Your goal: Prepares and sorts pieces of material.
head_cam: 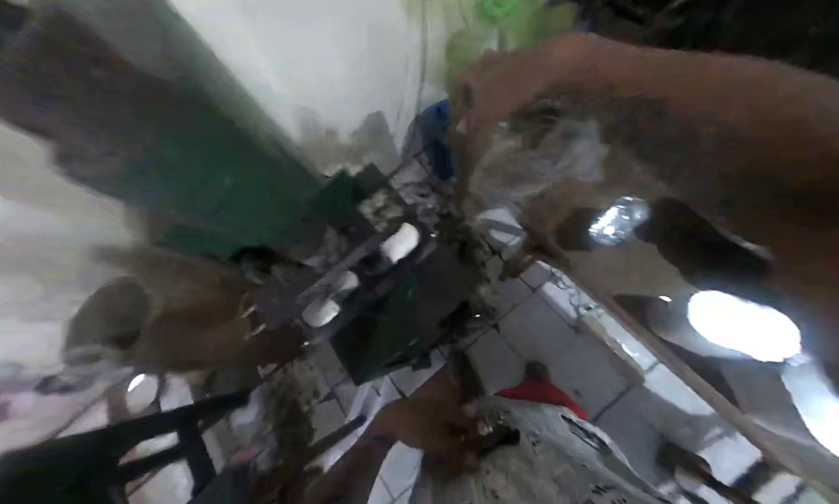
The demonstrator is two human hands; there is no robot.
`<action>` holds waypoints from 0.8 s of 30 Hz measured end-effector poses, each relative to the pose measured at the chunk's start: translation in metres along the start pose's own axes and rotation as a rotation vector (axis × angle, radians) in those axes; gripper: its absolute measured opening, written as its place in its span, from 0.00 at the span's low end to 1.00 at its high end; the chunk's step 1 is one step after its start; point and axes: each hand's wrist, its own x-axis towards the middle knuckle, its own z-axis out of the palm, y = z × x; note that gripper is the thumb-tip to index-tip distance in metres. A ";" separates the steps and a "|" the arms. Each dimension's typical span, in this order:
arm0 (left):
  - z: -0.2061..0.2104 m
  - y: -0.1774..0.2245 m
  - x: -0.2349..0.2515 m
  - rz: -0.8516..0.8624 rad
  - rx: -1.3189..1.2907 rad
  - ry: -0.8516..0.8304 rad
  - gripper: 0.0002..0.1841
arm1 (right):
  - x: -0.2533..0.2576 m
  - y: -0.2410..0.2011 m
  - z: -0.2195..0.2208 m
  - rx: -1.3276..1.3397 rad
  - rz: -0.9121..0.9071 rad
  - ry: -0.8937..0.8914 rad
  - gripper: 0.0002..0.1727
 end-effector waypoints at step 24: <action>-0.156 0.074 0.479 -0.199 0.887 0.136 0.22 | -0.514 -0.025 0.503 0.676 1.324 -0.036 0.55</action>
